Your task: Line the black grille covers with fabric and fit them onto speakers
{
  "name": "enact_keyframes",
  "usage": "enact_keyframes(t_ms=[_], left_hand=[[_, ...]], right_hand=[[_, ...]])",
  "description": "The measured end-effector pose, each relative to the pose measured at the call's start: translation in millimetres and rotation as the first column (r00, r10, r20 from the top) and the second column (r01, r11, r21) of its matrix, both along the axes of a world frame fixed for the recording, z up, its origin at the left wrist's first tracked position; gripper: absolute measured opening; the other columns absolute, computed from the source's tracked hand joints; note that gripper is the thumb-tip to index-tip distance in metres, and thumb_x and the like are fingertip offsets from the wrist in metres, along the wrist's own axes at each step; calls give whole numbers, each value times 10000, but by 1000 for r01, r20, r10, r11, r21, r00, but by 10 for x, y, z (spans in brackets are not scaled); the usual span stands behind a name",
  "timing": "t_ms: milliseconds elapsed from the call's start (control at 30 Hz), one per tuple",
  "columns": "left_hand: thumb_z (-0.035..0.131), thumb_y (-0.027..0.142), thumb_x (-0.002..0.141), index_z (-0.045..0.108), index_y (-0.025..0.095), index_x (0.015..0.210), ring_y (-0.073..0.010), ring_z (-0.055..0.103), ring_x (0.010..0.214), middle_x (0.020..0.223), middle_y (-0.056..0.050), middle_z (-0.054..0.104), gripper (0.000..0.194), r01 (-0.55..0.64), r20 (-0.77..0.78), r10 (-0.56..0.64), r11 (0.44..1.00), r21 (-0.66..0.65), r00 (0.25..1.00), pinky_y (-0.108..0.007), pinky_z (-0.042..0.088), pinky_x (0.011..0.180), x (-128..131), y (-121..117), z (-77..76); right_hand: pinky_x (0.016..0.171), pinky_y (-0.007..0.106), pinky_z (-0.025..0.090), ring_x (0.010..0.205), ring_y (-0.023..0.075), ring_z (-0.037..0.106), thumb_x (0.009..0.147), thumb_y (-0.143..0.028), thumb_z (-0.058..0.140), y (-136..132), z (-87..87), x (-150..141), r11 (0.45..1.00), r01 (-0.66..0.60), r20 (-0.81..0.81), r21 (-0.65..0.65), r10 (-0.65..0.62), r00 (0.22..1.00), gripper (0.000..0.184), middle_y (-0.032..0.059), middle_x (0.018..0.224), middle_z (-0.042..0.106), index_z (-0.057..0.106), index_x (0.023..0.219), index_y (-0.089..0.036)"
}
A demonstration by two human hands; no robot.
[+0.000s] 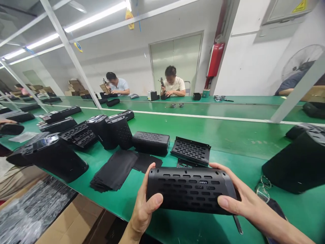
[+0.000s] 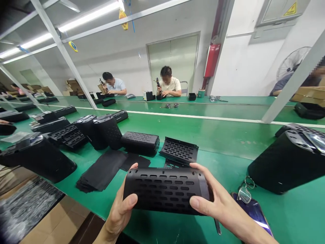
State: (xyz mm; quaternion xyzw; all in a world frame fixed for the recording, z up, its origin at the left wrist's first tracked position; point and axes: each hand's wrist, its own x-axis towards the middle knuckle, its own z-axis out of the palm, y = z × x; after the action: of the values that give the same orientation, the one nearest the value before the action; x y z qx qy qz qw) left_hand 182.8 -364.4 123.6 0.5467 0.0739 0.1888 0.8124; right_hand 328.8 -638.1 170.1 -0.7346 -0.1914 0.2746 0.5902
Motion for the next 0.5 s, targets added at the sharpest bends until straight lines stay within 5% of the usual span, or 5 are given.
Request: enact_keyframes(t_ms=[233, 367, 500], left_hand=[[797, 559, 874, 348, 310, 1681, -408, 432, 1554, 1613, -94, 577, 957, -10, -55, 7, 999, -48, 998, -567, 317, 1309, -15, -1, -26], [775, 670, 852, 336, 347, 1683, -424, 454, 1535, 1612, -96, 573, 994, 19, -24, -21, 998, -63, 1000, -567, 384, 1266, -28, -6, -59], [605, 759, 931, 449, 329, 1608, -377, 514, 1481, 1624, -106, 545, 817, -80, -63, 85, 994, 75, 994, -518, 480, 1185, 73, 141, -88]], right_hand=[[1091, 487, 572, 1338, 417, 636, 649, -714, 905, 20, -62, -135, 999, -32, -20, 5, 32, 999, 1337, 122, 1603, 546, 149, 1698, -373], [912, 420, 644, 1135, 380, 733, 625, -687, 921, -7, -46, -229, 999, 46, 57, -6, -46, 997, 1185, 115, 1539, 597, 326, 1603, -383], [850, 380, 646, 1091, 330, 720, 613, -541, 990, 77, 103, 233, 981, 133, 77, 144, -145, 986, 1038, 87, 1406, 663, 466, 1493, -375]])
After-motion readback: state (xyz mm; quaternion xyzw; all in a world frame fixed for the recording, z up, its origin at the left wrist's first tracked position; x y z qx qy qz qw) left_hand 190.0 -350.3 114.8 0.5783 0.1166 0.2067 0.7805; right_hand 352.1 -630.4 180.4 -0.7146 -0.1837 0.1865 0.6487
